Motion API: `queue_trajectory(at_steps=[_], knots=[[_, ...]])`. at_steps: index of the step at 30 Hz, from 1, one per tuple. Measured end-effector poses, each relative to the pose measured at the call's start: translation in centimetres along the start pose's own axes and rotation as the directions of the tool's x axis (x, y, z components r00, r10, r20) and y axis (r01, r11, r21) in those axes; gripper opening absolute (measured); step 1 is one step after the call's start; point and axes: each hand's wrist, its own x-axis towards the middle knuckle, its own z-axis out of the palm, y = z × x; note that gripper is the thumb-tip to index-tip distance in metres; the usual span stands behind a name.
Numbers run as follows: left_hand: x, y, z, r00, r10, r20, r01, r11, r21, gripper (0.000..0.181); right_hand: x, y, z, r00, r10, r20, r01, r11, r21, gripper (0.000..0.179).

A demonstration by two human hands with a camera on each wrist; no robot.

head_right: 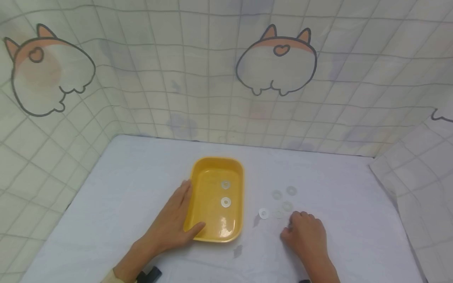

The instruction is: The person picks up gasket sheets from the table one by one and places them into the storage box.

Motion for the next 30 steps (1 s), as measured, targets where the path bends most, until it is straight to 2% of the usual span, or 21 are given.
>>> queue_trajectory(at_steps=[9, 18, 27, 30], knots=[[-0.37, 0.23, 0.1, 1.0, -0.005, -0.016, 0.006, 0.999, 0.033, 0.107, -0.32, 0.16, 0.1, 0.999, 0.042, 0.029, -0.044, 0.998, 0.055, 0.024], [0.0, 0.23, 0.09, 0.999, 0.019, -0.033, -0.018, 0.999, 0.037, 0.106, -0.49, 0.42, 0.29, 0.999, 0.04, -0.018, -0.04, 0.998, 0.047, 0.024], [0.1, 0.1, 0.17, 1.0, 0.013, -0.019, -0.012, 0.999, 0.033, 0.107, -0.64, 0.58, 0.82, 0.995, 0.012, -0.104, -0.009, 1.0, 0.027, 0.019], [0.14, 0.06, 0.2, 1.0, 0.01, -0.009, -0.01, 1.0, 0.022, 0.107, -0.75, 0.6, 0.91, 0.995, 0.002, -0.102, 0.001, 1.0, 0.028, 0.019]])
